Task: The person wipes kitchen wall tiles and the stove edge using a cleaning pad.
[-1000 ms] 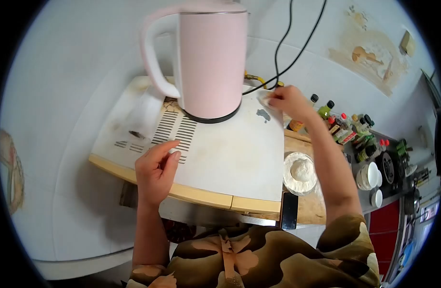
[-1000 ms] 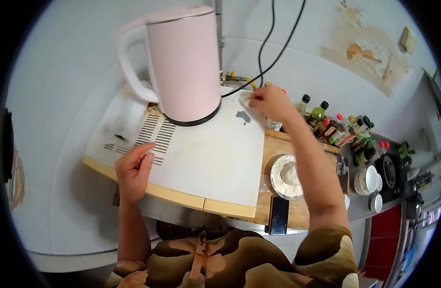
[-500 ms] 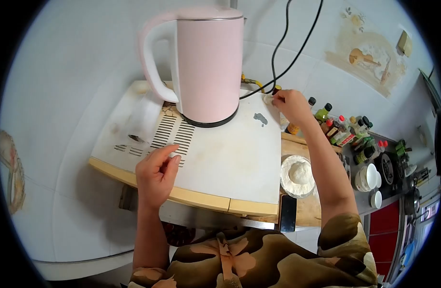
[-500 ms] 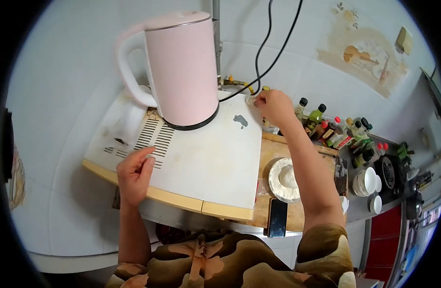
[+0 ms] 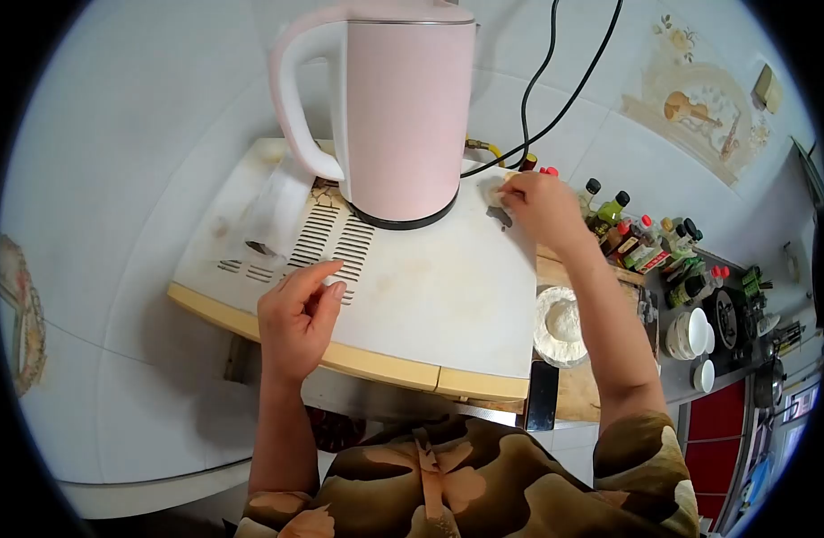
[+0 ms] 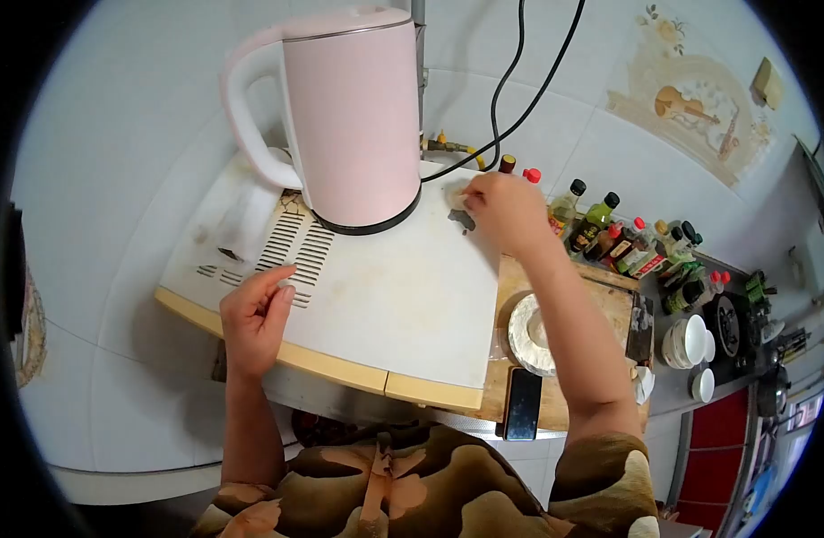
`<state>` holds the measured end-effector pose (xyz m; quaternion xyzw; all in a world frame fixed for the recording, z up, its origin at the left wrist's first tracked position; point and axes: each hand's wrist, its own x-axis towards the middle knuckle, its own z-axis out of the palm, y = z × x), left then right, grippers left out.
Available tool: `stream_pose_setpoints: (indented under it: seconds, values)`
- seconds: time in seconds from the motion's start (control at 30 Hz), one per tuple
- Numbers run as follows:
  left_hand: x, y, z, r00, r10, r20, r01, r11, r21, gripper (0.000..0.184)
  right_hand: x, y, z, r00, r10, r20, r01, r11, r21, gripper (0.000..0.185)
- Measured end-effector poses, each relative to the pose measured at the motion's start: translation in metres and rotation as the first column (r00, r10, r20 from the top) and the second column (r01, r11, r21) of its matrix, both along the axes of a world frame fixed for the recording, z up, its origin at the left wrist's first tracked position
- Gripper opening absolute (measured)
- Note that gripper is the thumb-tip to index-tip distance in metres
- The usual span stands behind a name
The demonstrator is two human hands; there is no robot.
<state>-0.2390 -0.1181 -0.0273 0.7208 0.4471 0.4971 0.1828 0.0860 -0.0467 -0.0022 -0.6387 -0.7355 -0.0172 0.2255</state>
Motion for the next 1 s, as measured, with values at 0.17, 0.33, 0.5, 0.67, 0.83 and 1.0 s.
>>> stream_pose_setpoints:
  seconds: [0.17,0.33,0.5,0.67,0.83,1.0]
  values:
    - [0.001,0.001,-0.004,1.000,-0.017,0.019,0.016,1.000,0.021,0.020,-0.009,-0.021,0.003,0.992,0.127,-0.005,-0.127,0.992,-0.028,0.014]
    - [-0.002,-0.002,-0.001,0.997,-0.033,0.073,0.033,0.999,0.006,0.019,0.010,0.017,0.002,0.967,-0.093,-0.239,0.094,0.996,-0.009,0.016]
    - [-0.005,0.001,-0.002,0.998,-0.021,0.055,0.023,0.999,-0.041,0.020,0.003,0.022,0.002,0.981,-0.062,-0.185,0.053,0.997,-0.055,0.017]
    - [-0.005,0.001,-0.005,0.994,-0.077,0.075,0.076,0.997,0.022,0.021,-0.005,-0.017,0.014,0.994,0.113,-0.016,-0.114,0.986,-0.123,0.013]
    - [-0.002,0.002,-0.003,0.997,-0.051,0.054,0.051,0.999,-0.007,0.021,-0.007,-0.018,0.002,0.988,0.115,-0.107,-0.118,0.993,-0.027,0.014]
    - [-0.003,0.001,-0.001,0.996,-0.070,0.051,0.070,0.998,0.005,0.021,0.016,-0.009,0.012,0.989,-0.075,-0.126,0.063,0.993,-0.100,0.015]
